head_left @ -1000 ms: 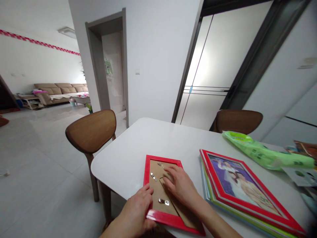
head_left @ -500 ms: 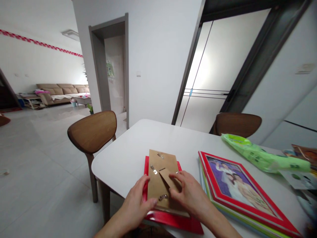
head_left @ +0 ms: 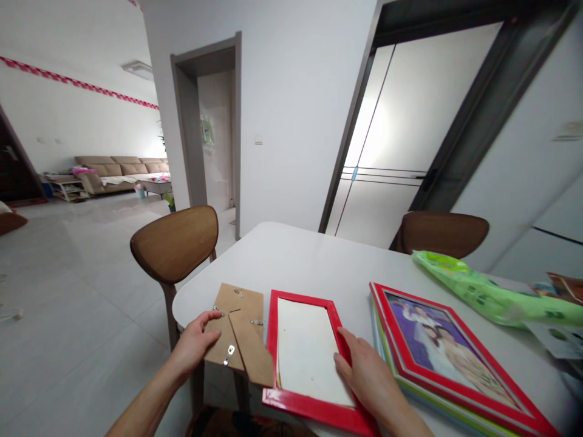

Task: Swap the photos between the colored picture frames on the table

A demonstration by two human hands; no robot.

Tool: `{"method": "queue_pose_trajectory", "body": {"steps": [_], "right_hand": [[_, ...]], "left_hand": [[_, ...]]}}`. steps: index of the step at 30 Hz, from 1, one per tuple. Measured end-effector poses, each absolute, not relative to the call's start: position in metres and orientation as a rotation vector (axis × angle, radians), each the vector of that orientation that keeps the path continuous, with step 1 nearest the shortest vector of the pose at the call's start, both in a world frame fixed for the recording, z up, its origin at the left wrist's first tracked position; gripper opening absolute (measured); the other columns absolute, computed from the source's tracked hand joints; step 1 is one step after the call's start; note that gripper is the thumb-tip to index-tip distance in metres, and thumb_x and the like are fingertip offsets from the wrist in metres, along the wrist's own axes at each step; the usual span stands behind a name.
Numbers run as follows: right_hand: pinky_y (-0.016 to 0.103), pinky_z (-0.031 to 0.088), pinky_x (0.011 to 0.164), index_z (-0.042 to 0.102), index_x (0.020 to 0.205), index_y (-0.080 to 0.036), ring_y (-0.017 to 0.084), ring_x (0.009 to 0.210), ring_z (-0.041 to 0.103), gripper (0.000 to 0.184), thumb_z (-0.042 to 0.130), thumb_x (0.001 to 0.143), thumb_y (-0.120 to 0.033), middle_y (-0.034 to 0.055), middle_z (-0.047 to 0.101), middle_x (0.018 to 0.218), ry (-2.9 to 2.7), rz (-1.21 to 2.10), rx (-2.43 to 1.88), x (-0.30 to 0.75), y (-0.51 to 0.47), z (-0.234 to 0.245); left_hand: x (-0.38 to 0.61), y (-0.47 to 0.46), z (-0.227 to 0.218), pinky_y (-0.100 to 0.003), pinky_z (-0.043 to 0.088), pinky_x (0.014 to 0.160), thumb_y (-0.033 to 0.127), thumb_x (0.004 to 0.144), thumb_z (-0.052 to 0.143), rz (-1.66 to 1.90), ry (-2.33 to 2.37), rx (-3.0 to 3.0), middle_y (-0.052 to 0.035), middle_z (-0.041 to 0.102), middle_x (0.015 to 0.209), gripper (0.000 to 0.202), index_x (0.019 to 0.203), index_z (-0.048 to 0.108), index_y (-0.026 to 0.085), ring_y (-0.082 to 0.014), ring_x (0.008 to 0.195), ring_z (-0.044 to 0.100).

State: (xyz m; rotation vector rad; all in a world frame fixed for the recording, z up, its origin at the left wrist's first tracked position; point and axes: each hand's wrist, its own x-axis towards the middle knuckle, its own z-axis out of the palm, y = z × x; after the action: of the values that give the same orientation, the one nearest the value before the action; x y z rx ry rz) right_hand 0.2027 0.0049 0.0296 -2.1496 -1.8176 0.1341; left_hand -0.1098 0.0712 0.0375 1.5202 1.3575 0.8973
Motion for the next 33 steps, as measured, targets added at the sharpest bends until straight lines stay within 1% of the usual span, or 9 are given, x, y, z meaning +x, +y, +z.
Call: {"method": "queue_pose_trajectory", "body": {"steps": [6, 10, 13, 15, 18, 20, 23, 27, 33], "right_hand": [[0.033, 0.042, 0.069, 0.038, 0.116, -0.005, 0.022, 0.075, 0.058, 0.05, 0.037, 0.068, -0.018, 0.0144, 0.06, 0.086, -1.61, 0.279, -2.124, 0.203, 0.013, 0.037], [0.029, 0.044, 0.051, 0.019, 0.127, -0.013, 0.017, 0.052, 0.058, 0.062, 0.035, 0.068, -0.021, 0.0043, 0.062, 0.069, -1.146, 0.904, -1.822, 0.204, 0.007, 0.051], [0.03, 0.047, 0.053, 0.008, 0.131, -0.021, 0.017, 0.055, 0.061, 0.069, 0.039, 0.069, -0.024, 0.003, 0.065, 0.074, -0.858, 1.237, -1.479, 0.196, -0.002, 0.066], [0.031, 0.048, 0.056, 0.007, 0.131, -0.024, 0.018, 0.058, 0.062, 0.072, 0.045, 0.069, -0.026, 0.004, 0.065, 0.081, -0.756, 1.301, -1.354, 0.19, -0.006, 0.077], [0.031, 0.048, 0.057, 0.009, 0.131, -0.026, 0.017, 0.059, 0.062, 0.078, 0.054, 0.067, -0.027, 0.0034, 0.066, 0.082, -0.707, 1.299, -1.282, 0.183, -0.009, 0.09], [0.03, 0.048, 0.056, 0.009, 0.131, -0.025, 0.016, 0.056, 0.061, 0.084, 0.059, 0.064, -0.028, 0.0011, 0.066, 0.073, -0.727, 1.279, -1.276, 0.181, -0.009, 0.093], [0.026, 0.045, 0.052, 0.01, 0.132, -0.021, 0.015, 0.05, 0.057, 0.087, 0.062, 0.062, -0.031, -0.0034, 0.061, 0.058, -0.815, 1.217, -1.319, 0.184, -0.007, 0.089], [0.021, 0.039, 0.044, 0.018, 0.13, -0.015, 0.014, 0.047, 0.054, 0.077, 0.056, 0.066, -0.032, -0.0058, 0.055, 0.049, -1.02, 0.998, -1.592, 0.196, 0.002, 0.073], [0.028, 0.042, 0.06, 0.039, 0.121, -0.009, 0.019, 0.064, 0.06, 0.055, 0.041, 0.069, -0.027, 0.0073, 0.064, 0.076, -1.482, 0.451, -2.04, 0.213, 0.017, 0.046]], "left_hand": [[-0.118, 0.078, 0.033, -0.034, 0.04, 0.078, 0.023, 0.062, 0.052, 0.849, 1.582, 1.767, -0.0037, 0.058, 0.093, 0.044, 0.106, 0.047, 0.018, -0.0247, 0.088, 0.055], [-0.104, 0.071, 0.045, -0.039, 0.024, 0.095, 0.019, 0.064, 0.052, 0.891, 1.616, 1.934, -0.0086, 0.046, 0.115, 0.048, 0.111, 0.043, 0.015, -0.0264, 0.111, 0.038], [-0.068, 0.049, 0.056, -0.034, 0.024, 0.099, 0.021, 0.069, 0.05, 0.898, 1.486, 2.053, -0.0073, 0.043, 0.12, 0.044, 0.112, 0.042, 0.018, -0.0212, 0.114, 0.035], [-0.036, 0.03, 0.06, -0.038, 0.024, 0.099, 0.024, 0.068, 0.055, 0.845, 1.27, 2.16, -0.0094, 0.039, 0.126, 0.052, 0.117, 0.039, 0.017, -0.0243, 0.117, 0.031], [0.008, 0.007, 0.059, -0.045, 0.029, 0.096, 0.023, 0.061, 0.06, 0.817, 0.963, 2.319, -0.0107, 0.031, 0.132, 0.064, 0.119, 0.036, 0.017, -0.0292, 0.117, 0.031], [0.027, 0.0, 0.058, -0.046, 0.035, 0.091, 0.017, 0.06, 0.057, 0.882, 0.842, 2.426, -0.0123, 0.039, 0.125, 0.06, 0.116, 0.037, 0.015, -0.0294, 0.11, 0.039], [0.033, 0.001, 0.061, -0.04, 0.044, 0.077, 0.007, 0.059, 0.046, 0.988, 0.764, 2.523, -0.0098, 0.054, 0.103, 0.054, 0.112, 0.04, 0.014, -0.025, 0.091, 0.05], [0.011, 0.01, 0.077, -0.034, 0.046, 0.073, 0.005, 0.063, 0.041, 1.194, 0.962, 2.294, -0.007, 0.056, 0.093, 0.047, 0.108, 0.043, 0.016, -0.0206, 0.083, 0.053], [-0.05, 0.03, 0.067, -0.03, 0.047, 0.07, 0.02, 0.072, 0.046, 1.196, 1.332, 1.753, -0.0059, 0.057, 0.099, 0.04, 0.111, 0.039, 0.016, -0.0197, 0.082, 0.057]]}}
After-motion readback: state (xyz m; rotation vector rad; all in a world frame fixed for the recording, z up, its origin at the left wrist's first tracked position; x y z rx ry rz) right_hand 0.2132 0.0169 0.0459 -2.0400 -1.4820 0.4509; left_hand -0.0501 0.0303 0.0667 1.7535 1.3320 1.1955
